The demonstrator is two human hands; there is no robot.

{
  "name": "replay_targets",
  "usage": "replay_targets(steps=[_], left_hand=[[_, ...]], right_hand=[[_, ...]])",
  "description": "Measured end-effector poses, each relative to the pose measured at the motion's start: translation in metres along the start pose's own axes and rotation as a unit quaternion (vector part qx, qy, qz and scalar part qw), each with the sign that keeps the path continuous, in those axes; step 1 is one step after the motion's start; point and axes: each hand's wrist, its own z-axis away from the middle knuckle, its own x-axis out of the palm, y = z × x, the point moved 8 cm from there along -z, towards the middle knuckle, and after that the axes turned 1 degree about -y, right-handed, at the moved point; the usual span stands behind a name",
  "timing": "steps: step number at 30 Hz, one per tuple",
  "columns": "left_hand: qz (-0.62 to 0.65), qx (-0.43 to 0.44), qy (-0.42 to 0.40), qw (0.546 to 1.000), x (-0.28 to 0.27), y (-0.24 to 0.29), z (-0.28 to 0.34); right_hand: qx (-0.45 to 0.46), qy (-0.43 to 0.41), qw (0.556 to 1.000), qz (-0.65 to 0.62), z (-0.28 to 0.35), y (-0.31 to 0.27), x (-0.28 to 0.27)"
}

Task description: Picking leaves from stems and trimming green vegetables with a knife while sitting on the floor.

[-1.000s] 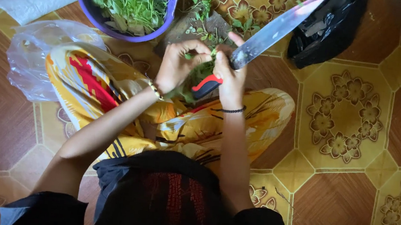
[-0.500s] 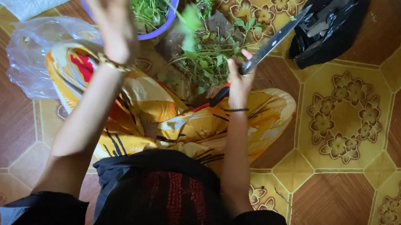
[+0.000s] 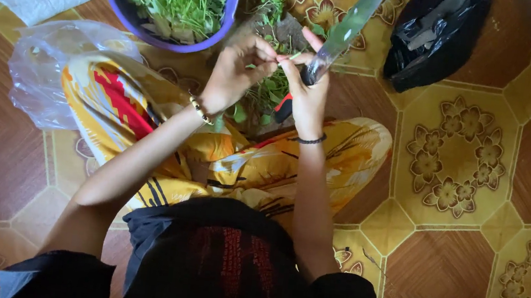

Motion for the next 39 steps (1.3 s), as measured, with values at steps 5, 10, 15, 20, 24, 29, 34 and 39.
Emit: replay_targets(steps=[5, 10, 15, 20, 24, 29, 34, 39], left_hand=[[-0.01, -0.074, 0.007, 0.997, -0.003, -0.011, 0.011], [0.004, -0.092, 0.036, 0.995, -0.017, -0.033, 0.013], [0.031, -0.111, 0.05, 0.992, -0.015, -0.032, 0.011], [-0.024, -0.113, 0.023, 0.993, -0.014, -0.022, 0.014], [-0.07, -0.128, 0.014, 0.989, -0.022, -0.021, 0.017], [-0.154, -0.133, 0.022, 0.979, -0.045, -0.025, 0.02], [-0.115, -0.183, 0.002, 0.976, -0.052, -0.003, 0.037], [-0.142, -0.182, 0.002, 0.973, -0.082, -0.018, 0.049]], right_hand=[[0.023, 0.132, 0.988, 0.077, -0.002, -0.048, -0.009], [0.007, 0.061, 0.998, 0.033, 0.011, -0.005, -0.003], [0.011, -0.088, 0.995, 0.045, 0.038, 0.031, 0.02], [0.02, -0.147, 0.988, 0.049, 0.048, 0.05, 0.032], [0.011, -0.144, 0.988, 0.052, 0.043, 0.043, 0.036], [-0.108, -0.058, 0.985, 0.125, 0.028, -0.003, 0.037], [-0.114, -0.043, 0.977, 0.173, 0.024, -0.015, 0.059], [-0.076, -0.066, 0.979, 0.176, 0.015, -0.026, 0.086]])
